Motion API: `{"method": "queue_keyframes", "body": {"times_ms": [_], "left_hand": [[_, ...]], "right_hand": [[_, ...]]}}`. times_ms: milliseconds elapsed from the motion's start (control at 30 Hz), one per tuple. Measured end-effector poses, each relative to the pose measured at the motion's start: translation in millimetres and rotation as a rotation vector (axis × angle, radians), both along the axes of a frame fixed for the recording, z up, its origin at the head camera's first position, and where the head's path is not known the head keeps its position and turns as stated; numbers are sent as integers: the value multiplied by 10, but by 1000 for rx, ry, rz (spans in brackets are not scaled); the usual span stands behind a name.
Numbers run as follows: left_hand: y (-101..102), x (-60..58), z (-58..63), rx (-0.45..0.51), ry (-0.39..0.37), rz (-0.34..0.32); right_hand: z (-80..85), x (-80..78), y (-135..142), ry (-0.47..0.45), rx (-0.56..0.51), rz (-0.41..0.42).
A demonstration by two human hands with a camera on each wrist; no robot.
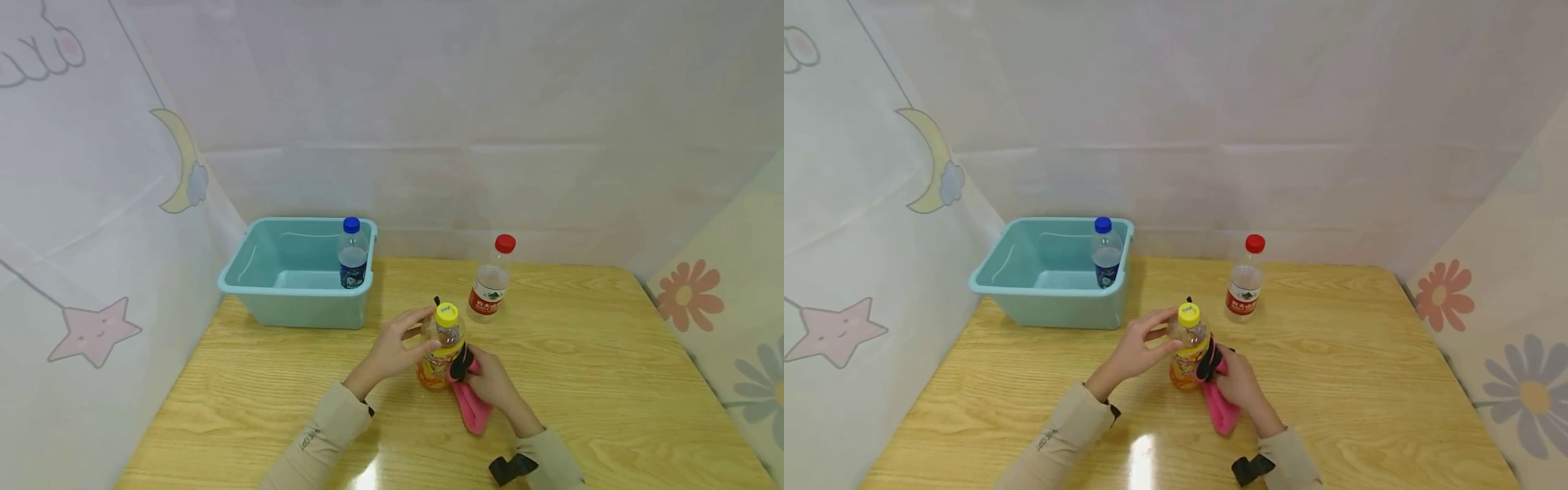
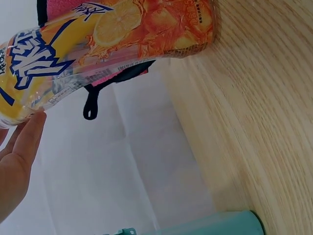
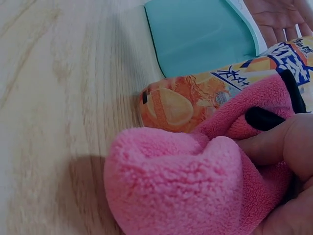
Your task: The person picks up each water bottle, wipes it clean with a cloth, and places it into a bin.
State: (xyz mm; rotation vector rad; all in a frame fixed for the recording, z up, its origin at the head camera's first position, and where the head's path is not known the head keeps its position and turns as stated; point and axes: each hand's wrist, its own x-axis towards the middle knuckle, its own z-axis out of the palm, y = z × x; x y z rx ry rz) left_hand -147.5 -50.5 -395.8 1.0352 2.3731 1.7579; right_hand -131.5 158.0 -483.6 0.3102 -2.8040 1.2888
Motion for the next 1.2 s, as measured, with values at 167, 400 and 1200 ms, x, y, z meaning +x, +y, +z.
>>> {"method": "queue_keyframes", "body": {"times_ms": [167, 400, 1200], "left_hand": [[-26, -60, -21, 1, -29, -46], [-64, -168, -22, -33, -87, -109], [-106, -404, -175, -118, -136, -178]], "right_hand": [[17, 22, 59, -26, -17, -22], [140, 107, 135, -51, -29, -58], [413, 332, 247, 24, -69, -80]]}}
